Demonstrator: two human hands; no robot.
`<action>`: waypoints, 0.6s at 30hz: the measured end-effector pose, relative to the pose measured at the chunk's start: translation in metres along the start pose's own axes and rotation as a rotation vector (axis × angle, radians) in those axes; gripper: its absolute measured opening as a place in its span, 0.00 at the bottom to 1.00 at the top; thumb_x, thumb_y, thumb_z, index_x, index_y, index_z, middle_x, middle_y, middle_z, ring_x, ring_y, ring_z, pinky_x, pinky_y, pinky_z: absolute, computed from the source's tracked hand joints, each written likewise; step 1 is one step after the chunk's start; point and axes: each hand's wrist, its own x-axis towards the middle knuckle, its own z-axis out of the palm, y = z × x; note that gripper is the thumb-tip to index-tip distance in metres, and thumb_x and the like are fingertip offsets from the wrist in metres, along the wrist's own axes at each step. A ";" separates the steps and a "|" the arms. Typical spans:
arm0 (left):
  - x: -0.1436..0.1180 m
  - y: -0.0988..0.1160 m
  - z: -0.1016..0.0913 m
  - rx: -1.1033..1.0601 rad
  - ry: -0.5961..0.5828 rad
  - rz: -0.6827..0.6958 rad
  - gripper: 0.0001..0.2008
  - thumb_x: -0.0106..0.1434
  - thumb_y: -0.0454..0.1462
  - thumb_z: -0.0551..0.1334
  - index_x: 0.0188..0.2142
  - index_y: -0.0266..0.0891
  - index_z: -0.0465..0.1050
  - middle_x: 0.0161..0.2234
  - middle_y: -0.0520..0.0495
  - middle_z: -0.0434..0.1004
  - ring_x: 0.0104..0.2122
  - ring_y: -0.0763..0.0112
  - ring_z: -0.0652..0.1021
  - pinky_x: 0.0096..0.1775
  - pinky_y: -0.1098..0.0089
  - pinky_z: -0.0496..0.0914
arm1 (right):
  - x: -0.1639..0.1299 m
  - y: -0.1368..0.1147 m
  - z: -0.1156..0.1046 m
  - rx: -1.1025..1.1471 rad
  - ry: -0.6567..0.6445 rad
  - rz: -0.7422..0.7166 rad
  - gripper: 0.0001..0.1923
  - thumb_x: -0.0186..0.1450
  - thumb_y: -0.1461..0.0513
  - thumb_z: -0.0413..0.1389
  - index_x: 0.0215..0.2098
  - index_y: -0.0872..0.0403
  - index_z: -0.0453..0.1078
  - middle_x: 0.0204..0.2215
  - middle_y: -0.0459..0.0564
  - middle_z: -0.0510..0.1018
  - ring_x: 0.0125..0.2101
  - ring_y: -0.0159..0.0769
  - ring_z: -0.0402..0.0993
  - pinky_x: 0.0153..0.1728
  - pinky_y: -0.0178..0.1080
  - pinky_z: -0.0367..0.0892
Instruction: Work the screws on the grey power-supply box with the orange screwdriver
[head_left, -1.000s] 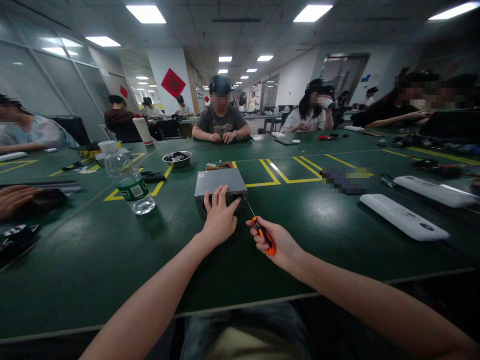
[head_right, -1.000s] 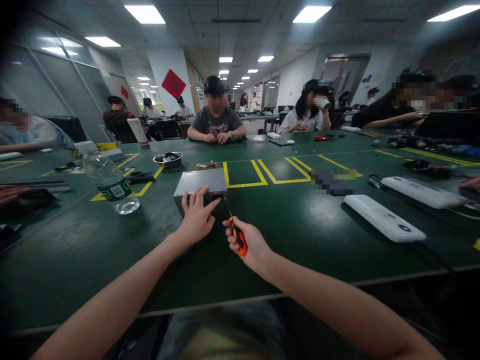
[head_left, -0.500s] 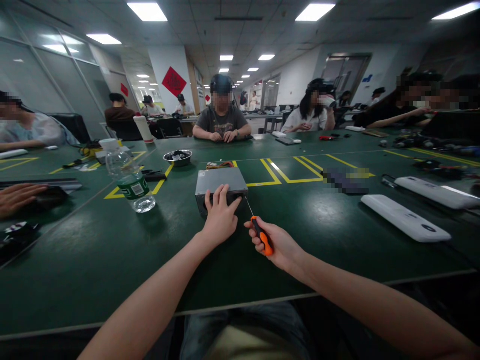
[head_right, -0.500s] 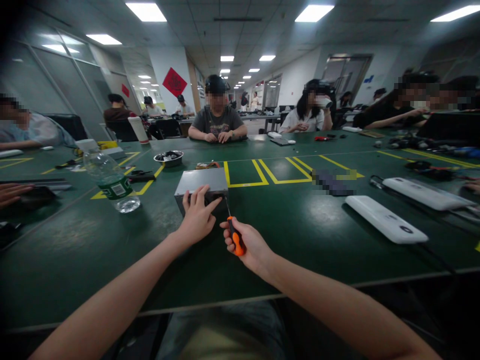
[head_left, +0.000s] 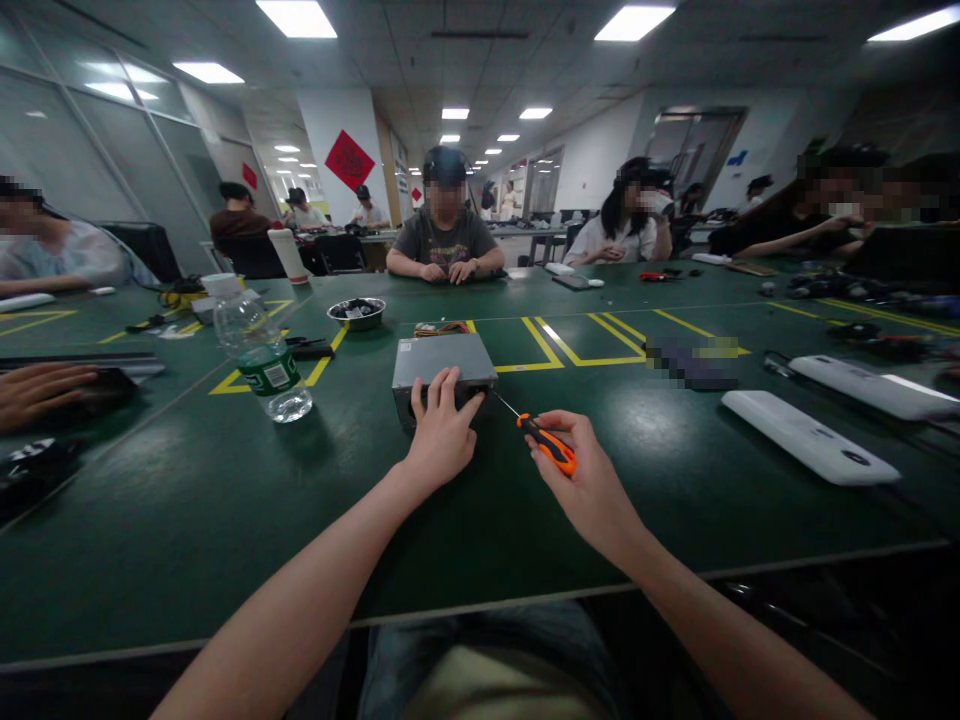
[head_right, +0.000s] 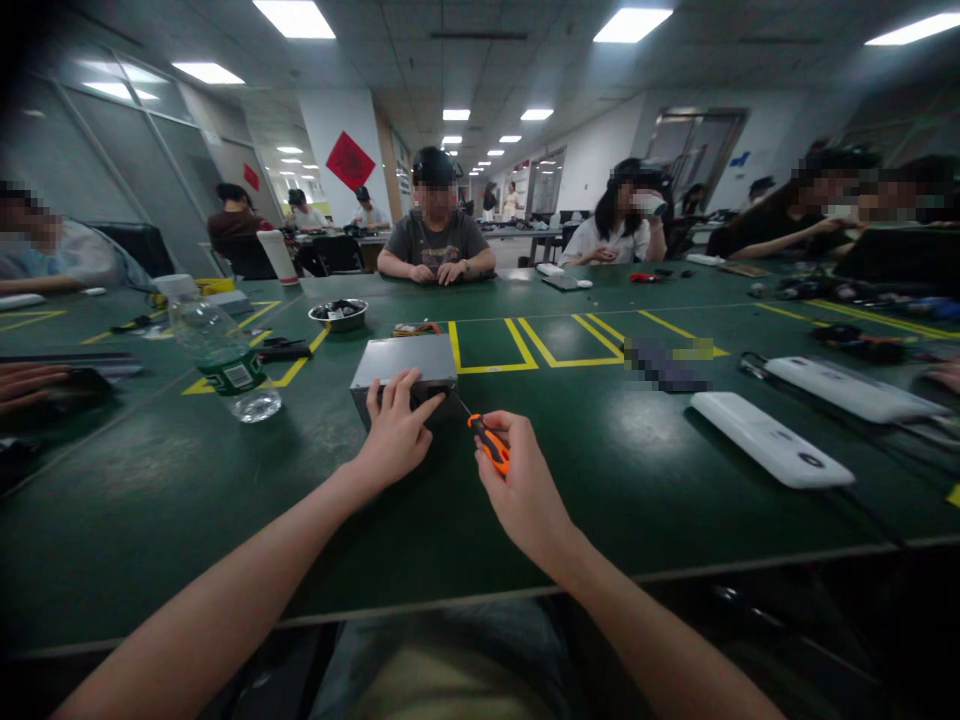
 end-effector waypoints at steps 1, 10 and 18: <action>0.000 0.000 0.000 0.002 0.002 0.002 0.24 0.53 0.31 0.56 0.51 0.44 0.67 0.59 0.38 0.52 0.59 0.52 0.52 0.57 0.45 0.42 | -0.001 0.000 0.000 -0.138 0.019 -0.081 0.15 0.61 0.63 0.50 0.47 0.51 0.58 0.44 0.52 0.69 0.44 0.38 0.69 0.46 0.44 0.64; 0.000 -0.001 0.003 0.000 0.002 -0.001 0.25 0.52 0.30 0.57 0.51 0.43 0.67 0.59 0.37 0.51 0.60 0.51 0.52 0.57 0.46 0.41 | -0.007 -0.018 0.021 -0.610 0.116 -0.193 0.12 0.65 0.56 0.45 0.42 0.52 0.63 0.41 0.56 0.69 0.36 0.41 0.71 0.29 0.40 0.69; 0.000 -0.001 0.000 -0.007 -0.008 -0.003 0.25 0.52 0.30 0.57 0.51 0.44 0.66 0.60 0.39 0.51 0.59 0.51 0.52 0.57 0.46 0.41 | -0.019 -0.012 0.048 -0.462 0.192 -0.316 0.13 0.64 0.65 0.44 0.48 0.53 0.58 0.43 0.57 0.66 0.43 0.42 0.68 0.37 0.44 0.70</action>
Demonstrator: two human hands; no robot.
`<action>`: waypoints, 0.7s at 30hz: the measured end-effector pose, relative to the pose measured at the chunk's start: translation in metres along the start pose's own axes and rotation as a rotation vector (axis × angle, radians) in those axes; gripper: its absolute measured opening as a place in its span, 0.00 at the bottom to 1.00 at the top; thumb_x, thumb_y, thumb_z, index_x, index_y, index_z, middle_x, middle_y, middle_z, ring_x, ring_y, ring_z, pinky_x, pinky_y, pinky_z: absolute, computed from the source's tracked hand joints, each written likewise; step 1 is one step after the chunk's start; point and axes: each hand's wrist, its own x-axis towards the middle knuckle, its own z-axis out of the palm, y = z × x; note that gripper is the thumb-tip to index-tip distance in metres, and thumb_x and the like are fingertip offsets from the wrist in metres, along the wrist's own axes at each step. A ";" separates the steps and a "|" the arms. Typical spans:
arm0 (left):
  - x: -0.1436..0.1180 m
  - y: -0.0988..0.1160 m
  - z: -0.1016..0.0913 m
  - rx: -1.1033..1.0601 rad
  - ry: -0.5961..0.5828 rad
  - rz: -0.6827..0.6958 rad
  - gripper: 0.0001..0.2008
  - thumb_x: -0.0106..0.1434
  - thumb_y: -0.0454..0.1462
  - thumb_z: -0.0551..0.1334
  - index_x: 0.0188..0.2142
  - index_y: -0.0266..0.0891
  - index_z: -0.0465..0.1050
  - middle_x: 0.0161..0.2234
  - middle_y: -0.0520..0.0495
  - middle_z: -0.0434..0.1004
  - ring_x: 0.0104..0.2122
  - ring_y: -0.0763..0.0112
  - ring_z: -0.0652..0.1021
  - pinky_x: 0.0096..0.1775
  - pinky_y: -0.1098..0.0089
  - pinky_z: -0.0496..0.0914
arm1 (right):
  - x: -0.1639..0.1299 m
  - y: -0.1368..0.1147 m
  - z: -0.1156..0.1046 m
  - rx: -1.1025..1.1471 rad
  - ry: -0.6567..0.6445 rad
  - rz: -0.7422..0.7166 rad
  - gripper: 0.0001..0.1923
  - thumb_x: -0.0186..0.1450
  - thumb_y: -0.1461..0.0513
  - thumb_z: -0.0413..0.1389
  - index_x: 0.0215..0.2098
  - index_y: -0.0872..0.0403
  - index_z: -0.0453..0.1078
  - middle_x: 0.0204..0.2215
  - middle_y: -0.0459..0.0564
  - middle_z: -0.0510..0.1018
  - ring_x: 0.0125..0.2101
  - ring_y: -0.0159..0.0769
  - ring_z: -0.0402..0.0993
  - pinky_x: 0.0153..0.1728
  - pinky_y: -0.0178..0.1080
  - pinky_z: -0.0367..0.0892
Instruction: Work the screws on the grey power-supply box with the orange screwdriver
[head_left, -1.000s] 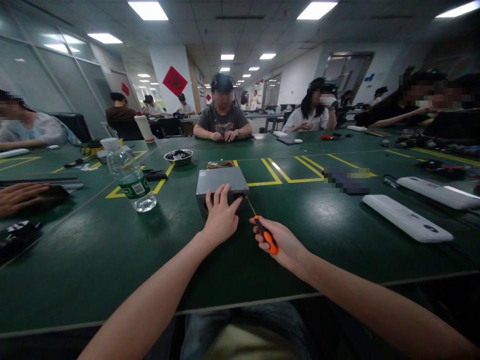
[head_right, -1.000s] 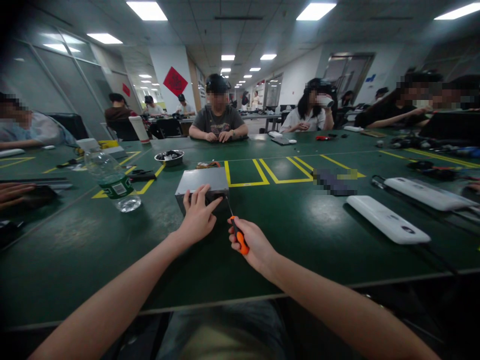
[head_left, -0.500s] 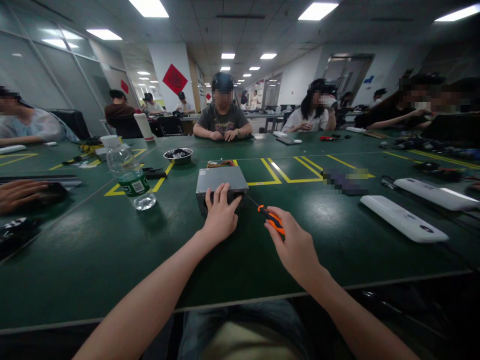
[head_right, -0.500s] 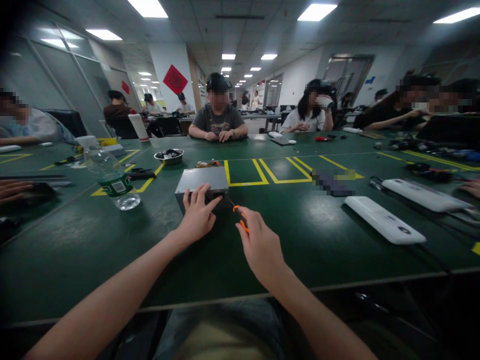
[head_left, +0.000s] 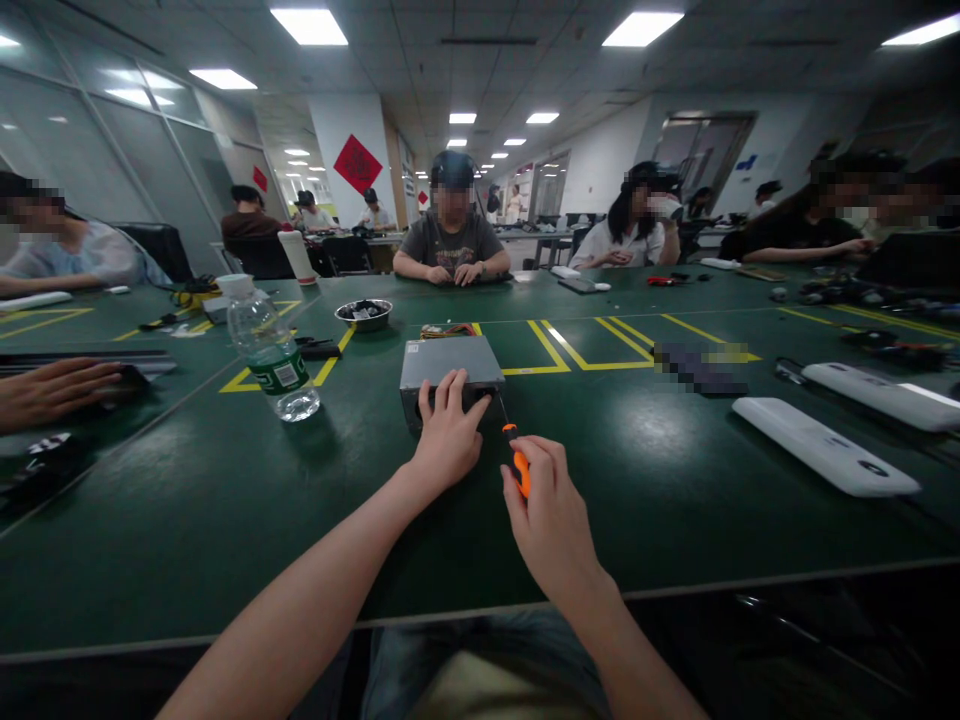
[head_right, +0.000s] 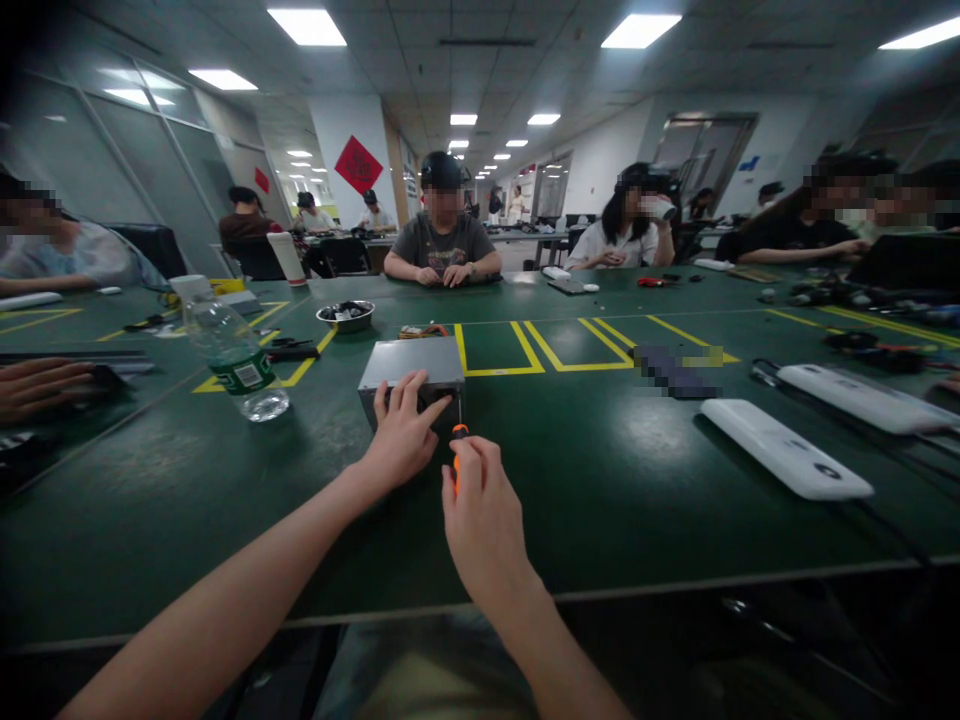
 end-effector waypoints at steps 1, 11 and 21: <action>0.000 0.000 0.000 -0.001 -0.003 0.000 0.25 0.52 0.30 0.57 0.51 0.44 0.66 0.60 0.39 0.51 0.60 0.51 0.52 0.57 0.46 0.41 | -0.001 0.001 -0.001 -0.006 0.008 0.039 0.13 0.65 0.63 0.45 0.48 0.52 0.59 0.42 0.57 0.66 0.41 0.42 0.69 0.36 0.44 0.71; 0.000 0.001 -0.001 0.018 0.001 0.007 0.24 0.53 0.30 0.56 0.51 0.43 0.67 0.59 0.38 0.52 0.60 0.51 0.52 0.57 0.46 0.42 | -0.006 0.011 -0.007 0.132 0.008 0.094 0.14 0.65 0.63 0.43 0.49 0.52 0.58 0.49 0.58 0.60 0.47 0.42 0.65 0.43 0.46 0.68; -0.001 0.001 -0.001 0.021 -0.006 0.006 0.23 0.55 0.31 0.56 0.51 0.44 0.66 0.60 0.40 0.52 0.60 0.51 0.52 0.57 0.46 0.42 | -0.006 0.014 -0.011 0.129 -0.037 0.299 0.13 0.67 0.57 0.41 0.46 0.52 0.59 0.41 0.54 0.67 0.39 0.41 0.71 0.33 0.42 0.68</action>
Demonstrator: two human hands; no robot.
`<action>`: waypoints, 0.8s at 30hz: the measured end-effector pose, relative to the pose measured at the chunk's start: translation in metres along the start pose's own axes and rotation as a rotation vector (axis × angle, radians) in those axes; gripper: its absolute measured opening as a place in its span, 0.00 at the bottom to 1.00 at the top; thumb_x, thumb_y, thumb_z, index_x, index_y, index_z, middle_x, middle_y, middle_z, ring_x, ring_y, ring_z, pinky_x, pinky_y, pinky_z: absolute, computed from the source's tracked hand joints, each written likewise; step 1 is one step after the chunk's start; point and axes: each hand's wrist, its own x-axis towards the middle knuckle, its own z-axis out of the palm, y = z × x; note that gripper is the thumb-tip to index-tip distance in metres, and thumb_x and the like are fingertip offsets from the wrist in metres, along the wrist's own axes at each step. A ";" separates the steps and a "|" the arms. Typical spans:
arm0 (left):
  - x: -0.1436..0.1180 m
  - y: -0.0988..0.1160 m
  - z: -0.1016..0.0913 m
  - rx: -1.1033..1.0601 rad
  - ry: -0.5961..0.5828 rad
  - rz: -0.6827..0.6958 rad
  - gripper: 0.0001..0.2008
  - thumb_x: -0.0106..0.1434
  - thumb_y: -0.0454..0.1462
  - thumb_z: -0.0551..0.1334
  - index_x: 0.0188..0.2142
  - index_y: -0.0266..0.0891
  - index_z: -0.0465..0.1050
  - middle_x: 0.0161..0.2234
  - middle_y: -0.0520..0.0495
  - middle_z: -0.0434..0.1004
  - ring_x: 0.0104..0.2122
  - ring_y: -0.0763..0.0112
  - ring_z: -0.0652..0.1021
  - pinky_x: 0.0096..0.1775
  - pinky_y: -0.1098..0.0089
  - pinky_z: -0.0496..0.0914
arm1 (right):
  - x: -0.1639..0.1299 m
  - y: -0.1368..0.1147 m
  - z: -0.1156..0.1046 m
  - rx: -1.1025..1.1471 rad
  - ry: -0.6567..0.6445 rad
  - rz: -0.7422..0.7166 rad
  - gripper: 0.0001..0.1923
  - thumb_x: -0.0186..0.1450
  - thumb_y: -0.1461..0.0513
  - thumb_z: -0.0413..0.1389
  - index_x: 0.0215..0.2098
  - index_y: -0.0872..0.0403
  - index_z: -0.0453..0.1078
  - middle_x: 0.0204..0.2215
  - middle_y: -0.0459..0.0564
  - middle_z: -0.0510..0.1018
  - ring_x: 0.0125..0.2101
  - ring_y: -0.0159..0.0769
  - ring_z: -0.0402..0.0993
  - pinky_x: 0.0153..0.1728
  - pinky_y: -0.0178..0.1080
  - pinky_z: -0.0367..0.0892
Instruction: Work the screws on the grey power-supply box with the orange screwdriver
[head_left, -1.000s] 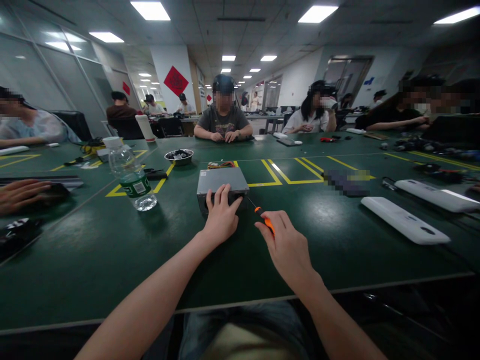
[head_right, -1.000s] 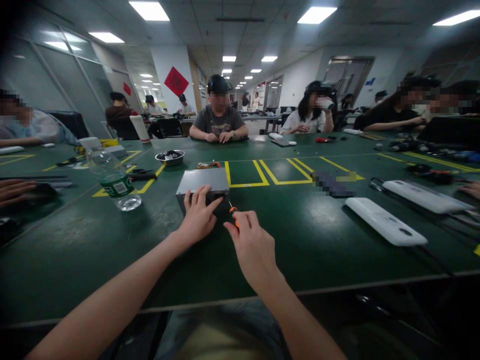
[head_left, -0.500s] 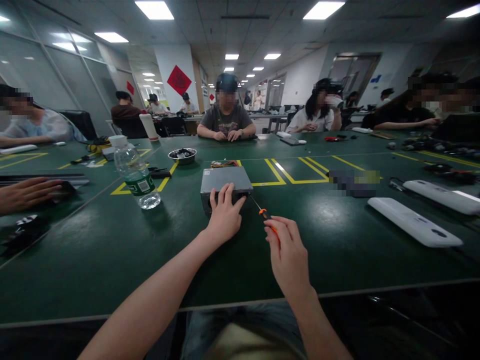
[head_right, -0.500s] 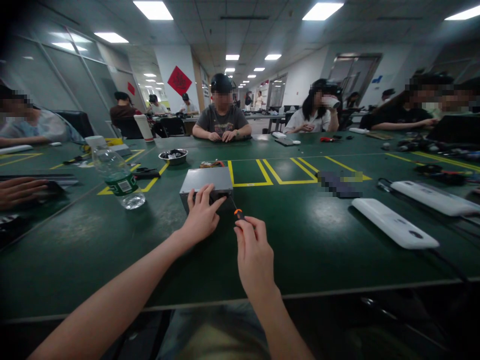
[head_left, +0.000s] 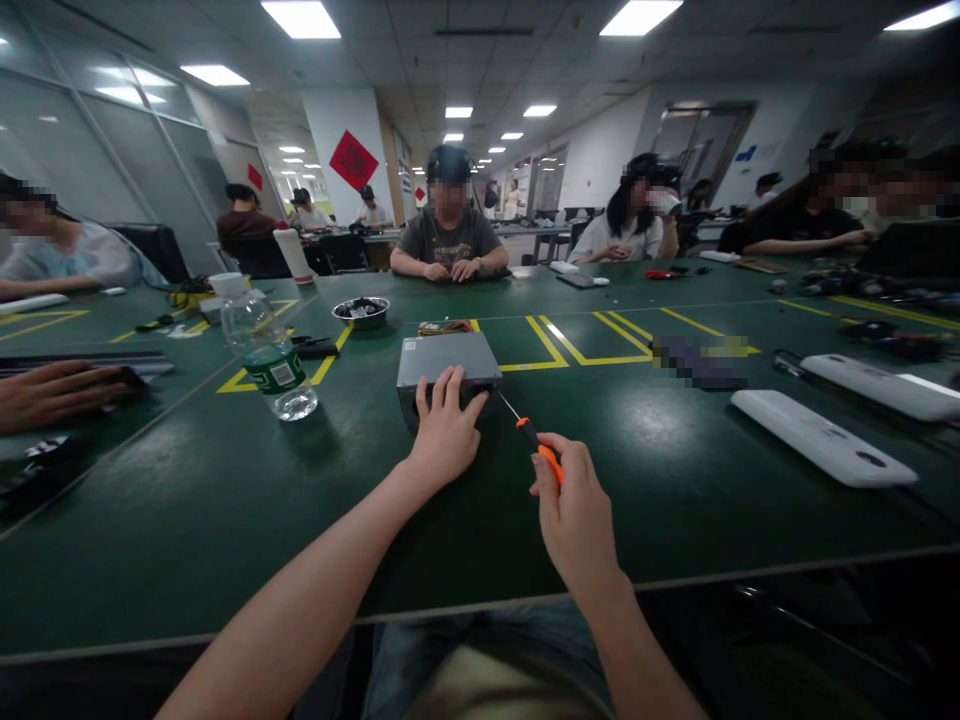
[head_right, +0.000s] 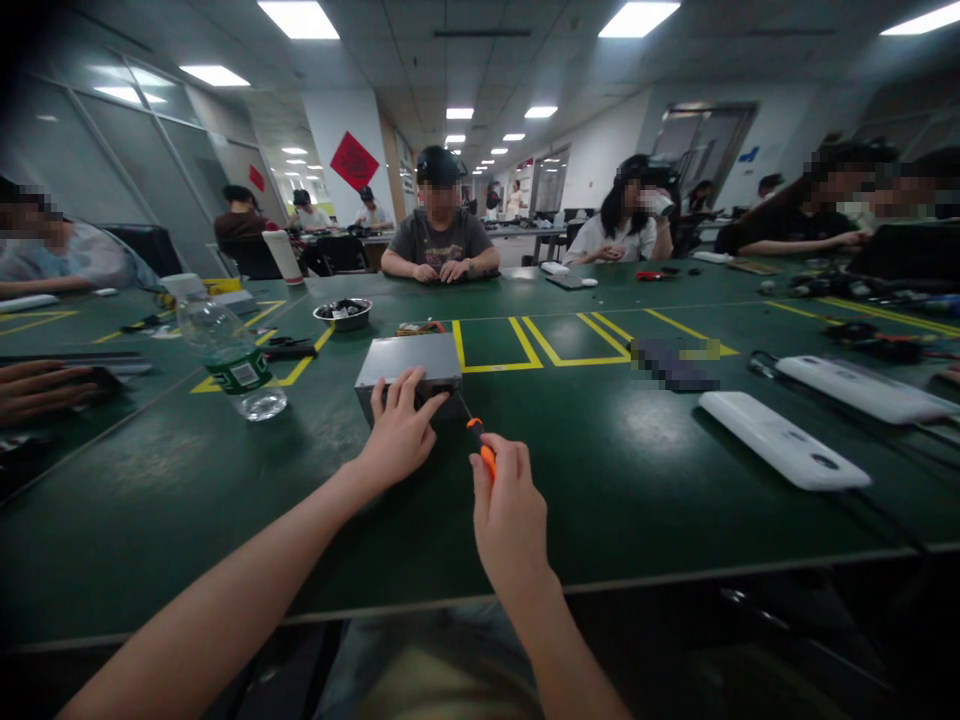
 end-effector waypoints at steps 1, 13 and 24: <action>0.000 0.000 0.000 0.002 0.002 0.001 0.23 0.55 0.31 0.56 0.51 0.44 0.66 0.60 0.39 0.52 0.60 0.51 0.52 0.57 0.46 0.42 | 0.000 0.000 -0.001 0.007 -0.009 -0.005 0.13 0.67 0.58 0.41 0.46 0.52 0.59 0.41 0.54 0.67 0.39 0.41 0.71 0.34 0.42 0.68; 0.000 0.000 0.001 0.027 0.000 0.006 0.23 0.55 0.32 0.55 0.51 0.42 0.65 0.60 0.37 0.50 0.60 0.52 0.51 0.57 0.46 0.42 | -0.002 0.000 0.003 0.077 -0.019 -0.009 0.16 0.66 0.58 0.44 0.51 0.52 0.55 0.46 0.56 0.65 0.35 0.38 0.72 0.34 0.41 0.67; 0.000 0.000 0.003 0.030 0.007 0.004 0.23 0.55 0.32 0.57 0.51 0.43 0.66 0.59 0.37 0.51 0.60 0.52 0.52 0.57 0.46 0.42 | 0.000 0.000 0.005 0.104 0.041 -0.175 0.17 0.65 0.60 0.44 0.52 0.53 0.53 0.50 0.59 0.62 0.50 0.42 0.65 0.42 0.44 0.67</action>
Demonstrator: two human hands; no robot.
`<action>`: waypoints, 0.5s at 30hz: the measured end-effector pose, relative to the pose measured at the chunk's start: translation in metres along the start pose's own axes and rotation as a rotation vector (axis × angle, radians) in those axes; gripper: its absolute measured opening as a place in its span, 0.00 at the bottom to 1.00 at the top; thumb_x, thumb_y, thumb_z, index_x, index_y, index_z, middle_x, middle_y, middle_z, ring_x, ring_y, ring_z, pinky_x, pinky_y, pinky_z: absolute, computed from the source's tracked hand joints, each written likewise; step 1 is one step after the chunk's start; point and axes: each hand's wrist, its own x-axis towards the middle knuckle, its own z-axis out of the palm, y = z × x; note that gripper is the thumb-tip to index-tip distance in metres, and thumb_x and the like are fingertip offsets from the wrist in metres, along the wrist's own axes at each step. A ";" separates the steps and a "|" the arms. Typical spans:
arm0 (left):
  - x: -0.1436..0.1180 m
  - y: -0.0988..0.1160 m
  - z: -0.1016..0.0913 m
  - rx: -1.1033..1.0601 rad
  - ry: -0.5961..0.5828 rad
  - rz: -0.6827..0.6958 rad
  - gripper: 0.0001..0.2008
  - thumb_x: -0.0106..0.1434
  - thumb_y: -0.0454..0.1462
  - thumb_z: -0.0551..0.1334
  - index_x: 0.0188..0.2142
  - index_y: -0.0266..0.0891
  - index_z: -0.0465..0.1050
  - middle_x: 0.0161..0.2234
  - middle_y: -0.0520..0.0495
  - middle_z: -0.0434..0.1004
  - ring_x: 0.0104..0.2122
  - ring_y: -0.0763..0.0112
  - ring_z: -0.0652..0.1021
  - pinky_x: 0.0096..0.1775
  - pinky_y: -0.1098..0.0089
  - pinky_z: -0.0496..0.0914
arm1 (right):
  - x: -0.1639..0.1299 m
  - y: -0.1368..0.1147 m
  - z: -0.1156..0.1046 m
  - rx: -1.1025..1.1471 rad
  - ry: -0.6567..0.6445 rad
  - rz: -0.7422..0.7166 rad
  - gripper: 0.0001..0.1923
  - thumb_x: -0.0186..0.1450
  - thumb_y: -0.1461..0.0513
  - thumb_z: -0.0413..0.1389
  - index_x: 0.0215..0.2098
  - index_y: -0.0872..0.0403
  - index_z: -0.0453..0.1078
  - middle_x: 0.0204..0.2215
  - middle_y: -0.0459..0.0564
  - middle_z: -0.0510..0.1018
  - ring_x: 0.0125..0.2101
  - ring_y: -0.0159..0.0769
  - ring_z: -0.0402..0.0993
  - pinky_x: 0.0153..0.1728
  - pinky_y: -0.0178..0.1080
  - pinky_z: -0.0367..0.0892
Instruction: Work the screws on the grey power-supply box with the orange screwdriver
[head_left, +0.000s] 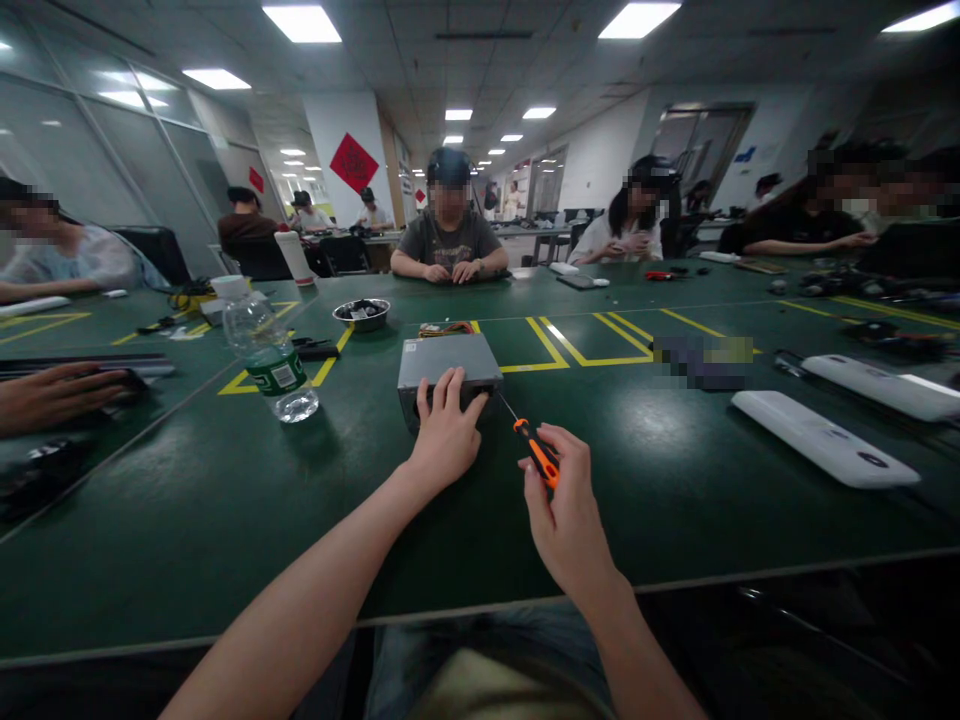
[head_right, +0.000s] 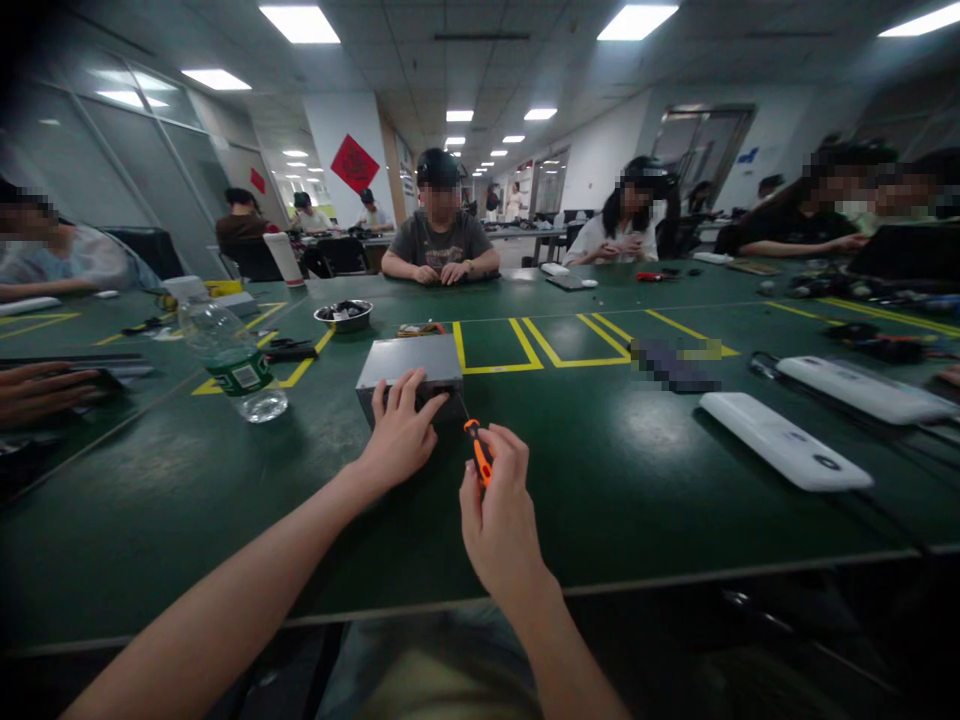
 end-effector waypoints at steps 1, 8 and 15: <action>0.000 0.000 0.000 0.000 0.000 0.003 0.23 0.55 0.32 0.57 0.51 0.44 0.65 0.59 0.37 0.51 0.60 0.52 0.52 0.57 0.46 0.42 | 0.000 0.000 0.000 -0.006 -0.018 0.001 0.17 0.66 0.60 0.43 0.52 0.53 0.53 0.49 0.59 0.62 0.47 0.41 0.67 0.41 0.43 0.68; 0.000 0.000 -0.002 0.004 -0.007 0.030 0.25 0.57 0.32 0.56 0.54 0.52 0.62 0.60 0.41 0.49 0.60 0.52 0.51 0.56 0.45 0.42 | -0.001 0.002 -0.005 -0.096 -0.054 0.195 0.15 0.67 0.55 0.40 0.47 0.54 0.57 0.32 0.50 0.73 0.24 0.34 0.73 0.27 0.40 0.68; 0.000 0.002 0.000 0.061 -0.035 0.036 0.27 0.57 0.34 0.58 0.55 0.53 0.60 0.61 0.41 0.46 0.61 0.49 0.48 0.56 0.43 0.41 | 0.000 0.001 0.002 0.002 0.002 0.023 0.17 0.65 0.59 0.44 0.52 0.54 0.53 0.49 0.59 0.65 0.47 0.41 0.69 0.42 0.44 0.68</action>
